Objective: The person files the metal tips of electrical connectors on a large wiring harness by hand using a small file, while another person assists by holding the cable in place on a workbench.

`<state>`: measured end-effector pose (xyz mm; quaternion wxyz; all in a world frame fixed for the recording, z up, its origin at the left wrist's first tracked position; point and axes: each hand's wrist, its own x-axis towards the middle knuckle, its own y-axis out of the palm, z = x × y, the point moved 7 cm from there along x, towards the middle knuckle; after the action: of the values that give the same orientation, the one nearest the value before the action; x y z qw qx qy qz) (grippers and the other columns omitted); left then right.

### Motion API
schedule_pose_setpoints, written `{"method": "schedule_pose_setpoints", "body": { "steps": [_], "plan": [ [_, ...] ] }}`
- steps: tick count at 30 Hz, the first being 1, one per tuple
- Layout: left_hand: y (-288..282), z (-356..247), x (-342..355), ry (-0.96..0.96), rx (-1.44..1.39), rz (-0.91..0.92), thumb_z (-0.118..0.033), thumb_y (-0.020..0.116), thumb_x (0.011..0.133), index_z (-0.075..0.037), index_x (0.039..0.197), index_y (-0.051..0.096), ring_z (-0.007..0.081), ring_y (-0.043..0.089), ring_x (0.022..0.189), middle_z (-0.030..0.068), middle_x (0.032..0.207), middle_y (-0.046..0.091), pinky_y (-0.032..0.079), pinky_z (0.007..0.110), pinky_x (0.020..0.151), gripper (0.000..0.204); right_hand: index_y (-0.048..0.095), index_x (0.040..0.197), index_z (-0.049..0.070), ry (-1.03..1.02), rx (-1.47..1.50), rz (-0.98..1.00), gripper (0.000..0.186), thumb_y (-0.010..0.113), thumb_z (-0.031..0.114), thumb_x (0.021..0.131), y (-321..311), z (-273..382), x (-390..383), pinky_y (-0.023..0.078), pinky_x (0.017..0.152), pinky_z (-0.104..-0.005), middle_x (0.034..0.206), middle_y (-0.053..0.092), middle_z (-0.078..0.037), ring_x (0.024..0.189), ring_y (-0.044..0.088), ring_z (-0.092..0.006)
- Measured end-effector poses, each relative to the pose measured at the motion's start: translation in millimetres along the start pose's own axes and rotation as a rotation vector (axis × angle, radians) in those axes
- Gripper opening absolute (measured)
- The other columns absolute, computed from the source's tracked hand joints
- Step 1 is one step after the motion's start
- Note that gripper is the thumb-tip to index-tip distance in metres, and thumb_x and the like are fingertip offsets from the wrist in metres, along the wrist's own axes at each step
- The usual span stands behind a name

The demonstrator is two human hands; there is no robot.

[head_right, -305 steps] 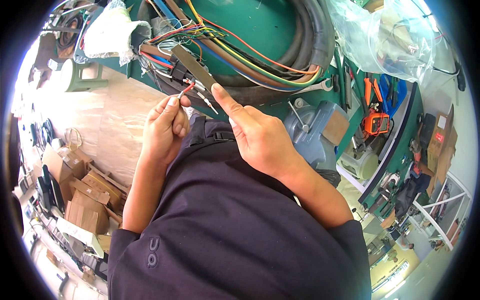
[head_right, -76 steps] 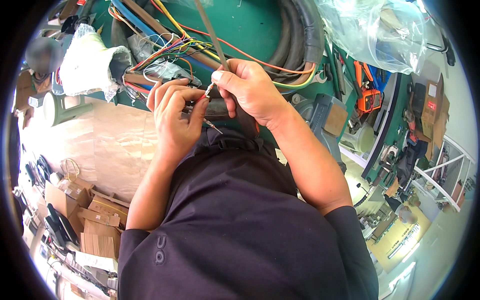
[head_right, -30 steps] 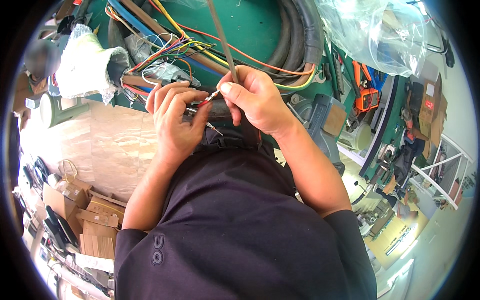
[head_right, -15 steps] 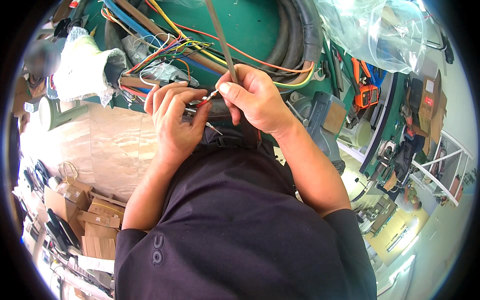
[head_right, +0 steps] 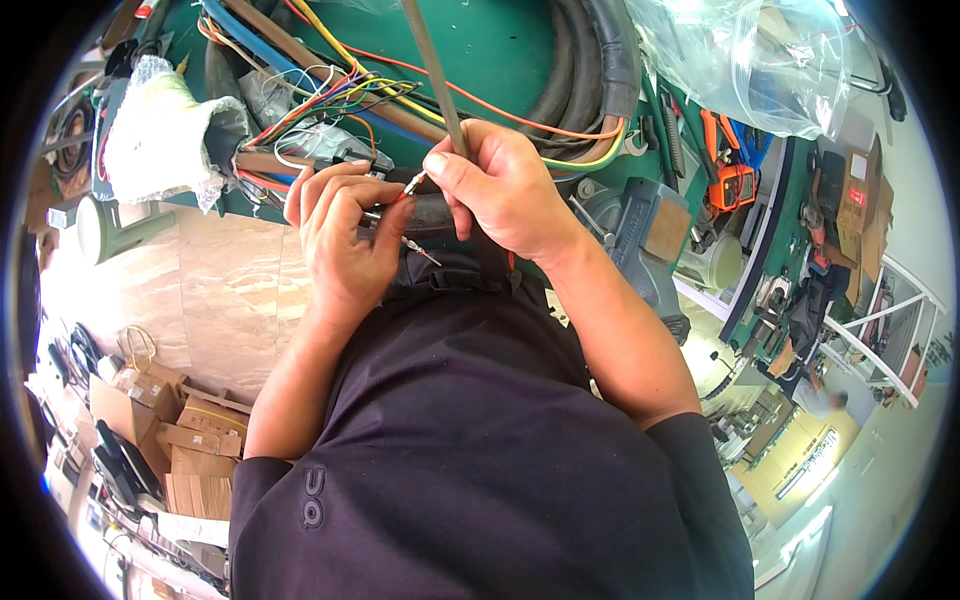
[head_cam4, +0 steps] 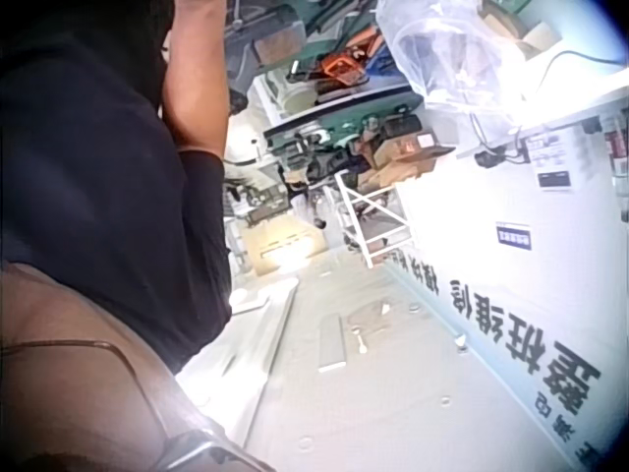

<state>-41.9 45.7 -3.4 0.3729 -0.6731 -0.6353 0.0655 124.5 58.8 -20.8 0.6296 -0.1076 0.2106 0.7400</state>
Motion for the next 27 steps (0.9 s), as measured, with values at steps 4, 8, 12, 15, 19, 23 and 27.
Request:
{"method": "schedule_pose_setpoints", "body": {
  "steps": [4, 8, 12, 15, 19, 23, 27],
  "plan": [
    [1.1, 0.6, -0.8, 0.007, 0.016, -0.01, -0.013, 0.083, 0.08, -0.013, 0.09, 0.069, 0.0221, 0.065, 0.107, -0.0004, 0.09, 0.07, 0.032, 0.047, 0.112, 0.017, 0.06, 0.093, 0.003, 0.002, -0.024, -0.028, 0.019, 0.064, 0.02, 0.101, -1.4, -1.6, 2.2, 0.043, 0.047, -0.0235, 0.067, 0.057, 0.0, 0.049, 0.053, -0.0075],
    [1.3, -0.3, 0.0, 0.012, 0.032, -0.026, -0.015, 0.084, 0.077, -0.014, 0.088, 0.069, 0.0216, 0.066, 0.104, 0.0002, 0.088, 0.069, 0.033, 0.046, 0.11, 0.018, 0.058, 0.089, 0.005, 0.017, -0.023, -0.042, 0.02, 0.065, 0.019, 0.101, -0.3, 0.2, 3.0, 0.043, 0.046, -0.0237, 0.067, 0.057, 0.0, 0.048, 0.053, -0.0075],
    [1.7, -0.5, 0.0, 0.012, 0.037, -0.028, -0.015, 0.083, 0.078, -0.013, 0.088, 0.07, 0.0215, 0.066, 0.103, 0.0004, 0.087, 0.069, 0.033, 0.046, 0.11, 0.017, 0.058, 0.087, 0.005, 0.028, -0.034, -0.056, 0.021, 0.066, 0.019, 0.1, 1.0, 2.4, 2.1, 0.043, 0.045, -0.0236, 0.066, 0.056, 0.0, 0.048, 0.053, -0.0073],
    [2.0, -0.2, 0.4, 0.016, 0.033, -0.022, -0.015, 0.083, 0.078, -0.013, 0.088, 0.069, 0.0214, 0.065, 0.103, 0.0006, 0.088, 0.069, 0.032, 0.045, 0.11, 0.017, 0.058, 0.087, 0.005, 0.032, -0.033, -0.059, 0.021, 0.066, 0.019, 0.1, 1.3, 2.9, 2.4, 0.043, 0.045, -0.0235, 0.066, 0.056, 0.0, 0.048, 0.053, -0.0071],
    [1.6, -0.7, 0.5, 0.013, 0.036, -0.015, -0.015, 0.082, 0.079, -0.013, 0.089, 0.069, 0.0213, 0.065, 0.104, 0.0008, 0.088, 0.069, 0.032, 0.045, 0.111, 0.016, 0.058, 0.087, 0.005, 0.032, -0.035, -0.059, 0.021, 0.066, 0.019, 0.1, 1.2, 2.4, 2.9, 0.043, 0.045, -0.0235, 0.066, 0.056, 0.0, 0.048, 0.052, -0.0072],
    [2.0, -0.2, 0.0, 0.012, 0.037, -0.014, -0.015, 0.082, 0.08, -0.013, 0.089, 0.069, 0.0212, 0.065, 0.104, 0.0009, 0.089, 0.069, 0.031, 0.045, 0.111, 0.016, 0.058, 0.088, 0.004, 0.014, -0.021, -0.048, 0.022, 0.066, 0.019, 0.101, 2.5, 3.9, 2.1, 0.043, 0.045, -0.0236, 0.066, 0.056, 0.0, 0.048, 0.052, -0.0072],
    [2.1, 0.0, -0.4, 0.01, 0.031, -0.011, -0.015, 0.081, 0.08, -0.013, 0.089, 0.069, 0.0215, 0.065, 0.104, 0.001, 0.089, 0.069, 0.031, 0.045, 0.11, 0.016, 0.059, 0.089, 0.003, 0.018, -0.011, -0.044, 0.022, 0.066, 0.02, 0.101, 4.4, 6.7, 1.2, 0.043, 0.045, -0.0237, 0.066, 0.056, 0.0, 0.048, 0.051, -0.0071]
  ]
}}
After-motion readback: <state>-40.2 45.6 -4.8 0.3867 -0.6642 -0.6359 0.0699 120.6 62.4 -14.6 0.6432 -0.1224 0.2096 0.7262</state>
